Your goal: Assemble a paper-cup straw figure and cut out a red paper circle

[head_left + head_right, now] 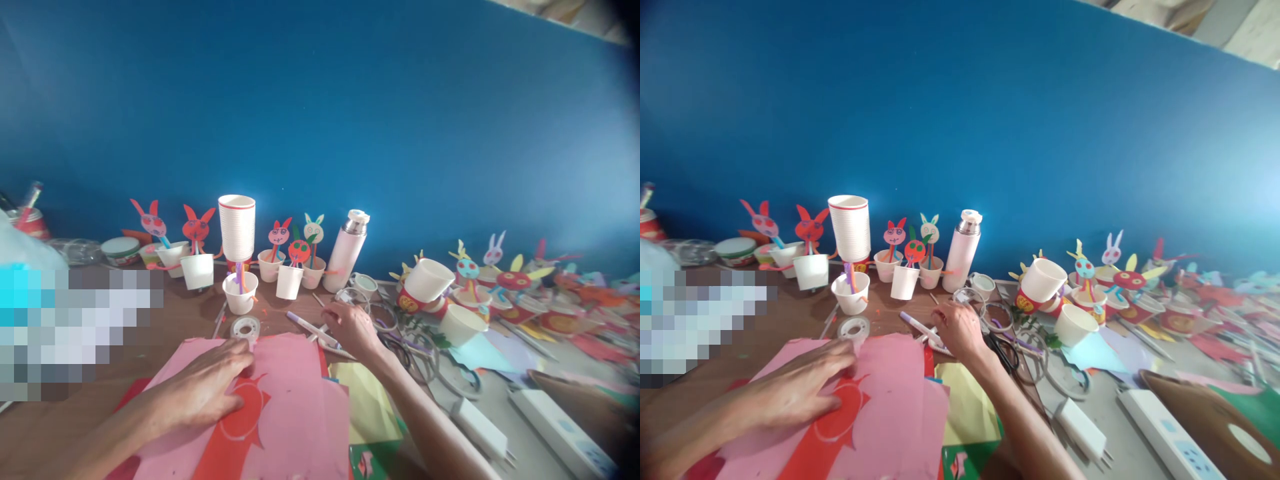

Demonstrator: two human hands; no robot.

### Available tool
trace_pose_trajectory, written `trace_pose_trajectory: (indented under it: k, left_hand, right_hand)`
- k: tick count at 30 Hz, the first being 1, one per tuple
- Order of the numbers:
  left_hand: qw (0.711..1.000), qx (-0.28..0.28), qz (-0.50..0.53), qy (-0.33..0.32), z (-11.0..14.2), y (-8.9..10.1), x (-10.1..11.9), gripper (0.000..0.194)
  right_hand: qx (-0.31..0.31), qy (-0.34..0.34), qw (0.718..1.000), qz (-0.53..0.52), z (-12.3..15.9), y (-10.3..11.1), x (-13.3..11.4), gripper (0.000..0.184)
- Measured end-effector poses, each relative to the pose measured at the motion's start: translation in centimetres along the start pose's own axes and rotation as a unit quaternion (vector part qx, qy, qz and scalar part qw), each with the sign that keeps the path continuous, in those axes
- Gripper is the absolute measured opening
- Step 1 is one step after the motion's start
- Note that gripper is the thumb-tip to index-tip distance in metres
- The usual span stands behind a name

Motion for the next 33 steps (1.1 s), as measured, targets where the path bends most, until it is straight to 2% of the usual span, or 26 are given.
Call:
trace_pose_trajectory:
  k: [6, 10, 13, 18, 22, 24, 26, 27, 30, 33]
  left_hand:
    - [1.000, -0.012, -0.002, 0.007, 0.1, 0.1, 0.6, 0.015]
    - [1.000, -0.016, 0.004, 0.014, 0.1, -0.2, 0.4, 0.023]
    - [0.999, -0.007, 0.028, 0.018, 0.3, -0.5, -0.3, 0.027]
    - [0.999, -0.005, 0.033, 0.039, 0.4, -0.8, -1.2, 0.022]
    - [0.998, 0.012, 0.050, 0.036, 0.1, 0.7, -0.2, 0.007]
    - [0.992, 0.048, 0.101, 0.054, 0.0, 2.0, 0.2, 0.004]
    - [0.969, 0.108, 0.204, 0.084, 0.1, 3.3, -0.1, 0.008]
    - [0.948, 0.136, 0.271, 0.099, 0.1, 3.7, -0.4, 0.011]
    - [0.858, 0.182, 0.466, 0.115, -0.2, 3.8, -1.6, 0.022]
    - [0.793, 0.209, 0.563, 0.102, -0.7, 3.7, -2.6, 0.023]
  right_hand:
    - [0.004, -0.042, 0.999, -0.011, -0.3, 1.4, 2.3, 0.020]
    - [0.007, -0.068, 0.998, -0.012, -0.4, 2.2, 3.8, 0.021]
    - [0.002, -0.076, 0.997, -0.009, -0.4, 2.3, 4.2, 0.021]
    - [-0.003, -0.079, 0.997, -0.011, -0.4, 2.2, 4.4, 0.020]
    - [0.000, -0.080, 0.997, -0.021, -0.4, 2.2, 4.8, 0.020]
    - [0.003, -0.082, 0.996, -0.027, -0.4, 2.2, 5.0, 0.020]
    - [0.006, -0.084, 0.996, -0.033, -0.5, 2.2, 5.3, 0.021]
    - [0.007, -0.083, 0.996, -0.036, -0.5, 2.2, 5.4, 0.021]
    - [0.010, -0.080, 0.996, -0.040, -0.6, 2.3, 5.6, 0.021]
    - [0.016, -0.079, 0.996, -0.034, -0.7, 2.5, 5.9, 0.024]
Point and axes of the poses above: each hand's wrist, its own z-axis away from the middle knuckle, its own y-axis out of the back of the hand, x = y × z, the point moved 9 cm from there along -z, towards the middle knuckle, and after that the axes turned 1 degree about y, right-handed, at the moved point
